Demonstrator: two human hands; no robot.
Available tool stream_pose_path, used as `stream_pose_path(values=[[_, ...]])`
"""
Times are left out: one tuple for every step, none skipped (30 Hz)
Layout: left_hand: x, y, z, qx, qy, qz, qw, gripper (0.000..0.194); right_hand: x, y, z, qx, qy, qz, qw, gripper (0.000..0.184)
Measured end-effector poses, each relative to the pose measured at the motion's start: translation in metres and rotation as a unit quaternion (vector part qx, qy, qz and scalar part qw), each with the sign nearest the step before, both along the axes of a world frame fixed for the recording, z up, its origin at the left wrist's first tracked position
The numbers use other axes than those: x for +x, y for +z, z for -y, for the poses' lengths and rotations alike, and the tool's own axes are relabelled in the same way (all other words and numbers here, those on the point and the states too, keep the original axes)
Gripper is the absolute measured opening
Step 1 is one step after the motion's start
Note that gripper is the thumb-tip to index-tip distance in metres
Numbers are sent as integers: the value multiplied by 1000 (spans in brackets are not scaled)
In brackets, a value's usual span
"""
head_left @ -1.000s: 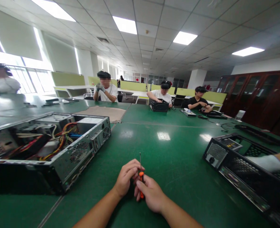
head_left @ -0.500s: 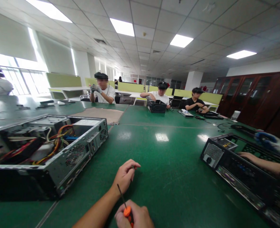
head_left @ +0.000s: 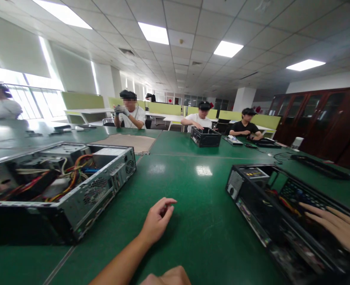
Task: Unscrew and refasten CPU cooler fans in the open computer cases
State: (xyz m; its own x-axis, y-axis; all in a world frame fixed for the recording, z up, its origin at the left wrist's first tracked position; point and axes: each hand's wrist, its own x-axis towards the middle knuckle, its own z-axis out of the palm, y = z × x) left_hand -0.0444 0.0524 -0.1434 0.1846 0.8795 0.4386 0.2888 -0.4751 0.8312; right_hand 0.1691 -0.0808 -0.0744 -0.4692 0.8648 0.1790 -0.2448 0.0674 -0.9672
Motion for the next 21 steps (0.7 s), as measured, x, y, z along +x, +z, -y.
stream_pose_path(values=[[0,4,2,11,22,10,1000,23,37,9,-3,-4,9,-32,999,36],[0,10,4,21,42,23,999,23,77,15,-6,-6,12,-62,998,36],[-1,18,5,33,60,40,997,23,118,18,-9,-10,10,-89,996,37],[-2,28,7,47,73,57,995,25,156,19,-12,-39,31,-142,989,43],[-3,40,9,66,78,68,992,26,190,17,-13,-32,8,-257,966,48],[-4,54,11,88,75,69,991,26,218,14,-15,-64,-19,-326,943,55],[-5,68,12,111,66,57,990,25,238,12,-16,-74,-23,-365,928,62],[-4,83,14,132,48,30,990,24,251,12,-18,-73,-27,-378,922,67],[-3,97,14,147,24,-8,989,25,255,14,-21,-67,-18,-357,931,67],[0,110,13,155,-4,-52,987,27,251,19,-24,-51,-4,-321,946,63],[4,119,11,158,-37,-96,982,30,241,26,-27,-37,7,-278,960,55],[8,126,7,156,-73,-134,976,32,225,33,-31,-28,13,-236,971,44],[13,130,2,152,-109,-163,969,35,205,40,-33,-27,14,-205,978,31],[18,131,-5,148,-141,-181,962,37,182,45,-35,-28,10,-178,984,20],[23,130,-13,145,-163,-188,958,41,156,48,-34,-30,8,-156,987,15],[28,127,-21,144,-173,-186,956,46,131,48,-31,-31,5,-134,991,19],[33,122,-29,146,-173,-177,958,52,105,45,-27,-30,1,-113,993,24],[37,117,-35,152,-163,-164,961,57,80,40,-21,-27,-2,-93,995,28],[40,113,-40,159,-151,-150,964,60,58,35,-14,-24,-8,-74,997,29],[43,109,-43,168,-139,-138,966,62,37,30,-7,-19,-15,-56,998,31],[44,105,-44,176,-133,-129,967,61,20,26,0,-13,-23,-40,999,32]])
